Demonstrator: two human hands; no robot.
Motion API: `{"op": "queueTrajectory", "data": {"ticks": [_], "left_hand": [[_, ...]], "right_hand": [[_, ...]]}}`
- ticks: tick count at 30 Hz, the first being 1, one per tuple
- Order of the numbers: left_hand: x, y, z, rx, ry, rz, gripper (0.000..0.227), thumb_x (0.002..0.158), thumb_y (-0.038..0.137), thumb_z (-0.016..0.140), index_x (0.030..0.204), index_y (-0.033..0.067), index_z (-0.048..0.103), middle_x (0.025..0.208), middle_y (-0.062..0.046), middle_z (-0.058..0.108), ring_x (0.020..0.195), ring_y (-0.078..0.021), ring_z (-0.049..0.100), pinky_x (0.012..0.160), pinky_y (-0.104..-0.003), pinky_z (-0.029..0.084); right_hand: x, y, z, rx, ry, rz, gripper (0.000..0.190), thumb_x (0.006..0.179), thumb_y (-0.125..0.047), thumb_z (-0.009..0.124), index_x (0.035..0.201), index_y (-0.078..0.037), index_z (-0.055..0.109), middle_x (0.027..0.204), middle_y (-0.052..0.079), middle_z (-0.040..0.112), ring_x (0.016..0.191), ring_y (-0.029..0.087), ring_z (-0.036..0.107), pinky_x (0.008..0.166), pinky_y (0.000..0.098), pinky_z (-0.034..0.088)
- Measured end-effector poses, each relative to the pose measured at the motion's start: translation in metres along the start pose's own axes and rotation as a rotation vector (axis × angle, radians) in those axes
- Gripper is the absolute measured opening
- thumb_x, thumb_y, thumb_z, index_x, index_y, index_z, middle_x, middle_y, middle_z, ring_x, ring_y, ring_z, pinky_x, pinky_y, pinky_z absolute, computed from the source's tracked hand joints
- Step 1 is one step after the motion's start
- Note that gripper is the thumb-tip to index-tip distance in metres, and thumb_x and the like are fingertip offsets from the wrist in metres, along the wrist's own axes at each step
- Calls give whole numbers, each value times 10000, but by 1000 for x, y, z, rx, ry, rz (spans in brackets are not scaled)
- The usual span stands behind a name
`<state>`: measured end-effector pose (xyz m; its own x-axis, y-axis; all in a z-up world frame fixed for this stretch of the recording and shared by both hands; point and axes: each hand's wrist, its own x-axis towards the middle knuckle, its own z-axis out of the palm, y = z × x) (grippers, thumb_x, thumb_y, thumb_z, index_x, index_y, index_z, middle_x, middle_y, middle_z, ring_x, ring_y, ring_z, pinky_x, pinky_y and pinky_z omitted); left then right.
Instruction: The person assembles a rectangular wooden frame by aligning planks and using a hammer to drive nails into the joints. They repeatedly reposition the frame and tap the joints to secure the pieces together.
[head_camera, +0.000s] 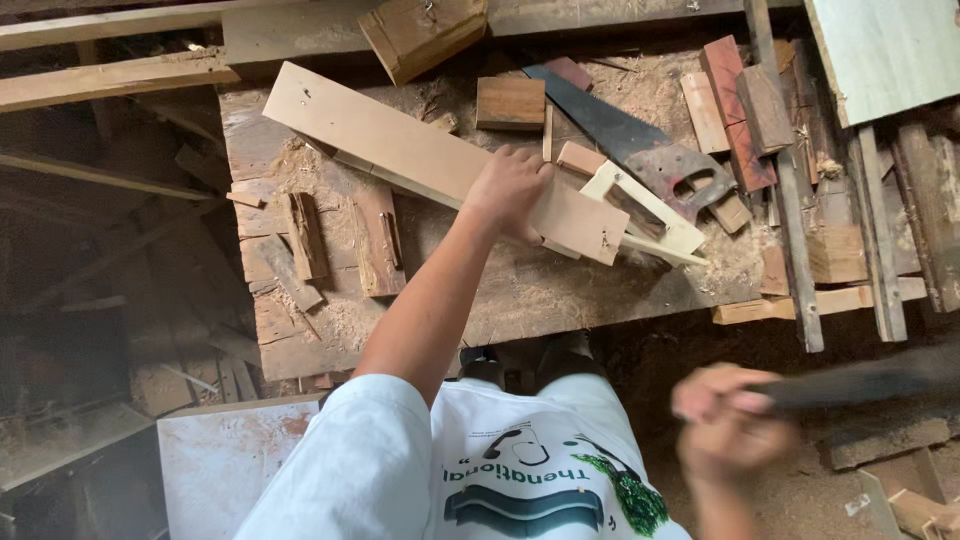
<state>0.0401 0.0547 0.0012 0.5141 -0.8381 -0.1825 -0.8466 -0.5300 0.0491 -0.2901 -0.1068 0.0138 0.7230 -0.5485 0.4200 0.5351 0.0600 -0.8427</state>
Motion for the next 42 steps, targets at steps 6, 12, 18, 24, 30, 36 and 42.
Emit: {"op": "queueTrajectory", "data": {"ticks": [6,12,18,24,30,36,42], "left_hand": [[-3,5,1,-26,22,-5,946,545,566,902,1258,42,566,1175,-118,621,1186,-277,556,1073,-422,397],[1,2,0,-52,64,2,906,524,521,907,1213,21,598,1171,-117,632,1169,-280,581,1055,-415,424],[-2,0,12,-54,141,27,912,466,482,912,1189,18,609,1149,-130,631,1142,-307,582,1013,-431,430],[4,-11,8,-49,151,13,956,463,526,918,1212,26,597,1202,-155,603,1204,-330,537,1028,-475,393],[1,3,-4,64,116,-11,991,463,519,894,1249,10,569,1221,-161,583,1219,-343,509,1003,-486,373],[19,14,-17,114,-20,-55,729,572,344,800,1161,-13,561,1131,-178,590,1133,-338,550,1004,-430,428],[63,17,-44,-86,-175,-31,624,637,346,759,1104,-32,590,1100,-203,673,1098,-374,636,1007,-467,496]], "right_hand": [[-16,29,5,-1002,-132,608,445,1033,-391,600,739,-57,600,552,27,566,461,115,533,442,288,428],[16,-46,-2,-505,1,331,404,1056,-420,579,851,-72,553,651,-12,524,511,81,477,455,230,399],[-5,20,5,-780,-94,17,438,1119,-359,545,780,-91,618,627,-12,567,553,110,545,541,292,453],[5,33,-11,-853,-172,580,429,1040,-353,613,738,-49,605,549,5,546,491,83,504,462,273,410],[59,-4,-29,-556,48,549,275,1046,-253,619,848,-63,617,660,-38,547,532,47,476,467,234,366],[116,3,-80,-753,-6,340,256,1071,-180,657,889,-11,594,731,-5,575,596,73,512,526,260,392],[172,41,-136,-989,-44,256,248,1034,-196,721,951,29,658,739,94,617,653,170,576,608,342,455]]}}
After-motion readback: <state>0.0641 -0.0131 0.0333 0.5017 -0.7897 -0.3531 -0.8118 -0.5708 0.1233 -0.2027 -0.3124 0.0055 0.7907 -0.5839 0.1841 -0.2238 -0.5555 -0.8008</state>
